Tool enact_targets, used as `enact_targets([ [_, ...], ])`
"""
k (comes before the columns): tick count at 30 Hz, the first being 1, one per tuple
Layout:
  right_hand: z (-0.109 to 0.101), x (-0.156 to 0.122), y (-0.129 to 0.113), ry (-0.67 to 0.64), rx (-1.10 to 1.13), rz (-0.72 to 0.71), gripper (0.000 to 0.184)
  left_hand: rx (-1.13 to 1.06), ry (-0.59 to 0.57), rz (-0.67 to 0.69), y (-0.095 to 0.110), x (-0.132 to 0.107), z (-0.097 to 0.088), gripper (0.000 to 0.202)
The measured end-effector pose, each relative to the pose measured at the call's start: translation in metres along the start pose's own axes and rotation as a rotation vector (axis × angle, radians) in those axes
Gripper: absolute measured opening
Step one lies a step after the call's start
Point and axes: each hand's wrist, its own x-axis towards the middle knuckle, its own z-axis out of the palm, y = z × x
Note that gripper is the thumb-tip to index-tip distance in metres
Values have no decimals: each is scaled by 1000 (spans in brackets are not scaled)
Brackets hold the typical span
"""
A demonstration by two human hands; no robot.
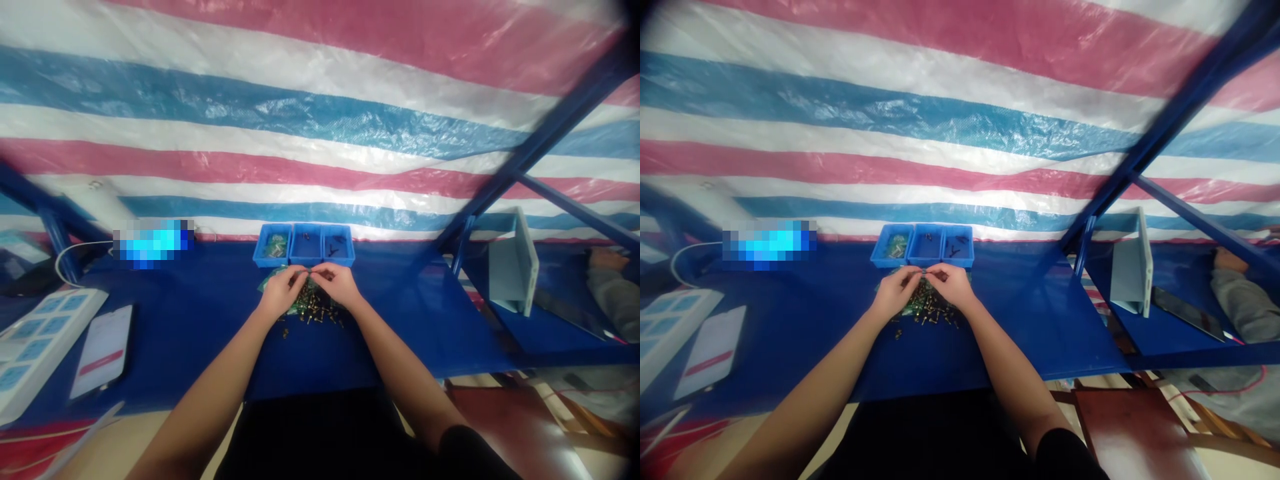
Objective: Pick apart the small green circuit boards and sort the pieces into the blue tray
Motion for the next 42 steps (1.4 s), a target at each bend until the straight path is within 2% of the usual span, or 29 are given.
enact_targets([
  [25,1,0,4,-26,-40,-35,23,-10,35,30,-4,0,2,27],
  [33,1,0,5,-12,-77,-50,21,-21,27,-15,0,0,0,30],
  [42,0,0,4,-12,-87,-64,20,-12,23,53,-2,1,2,27],
])
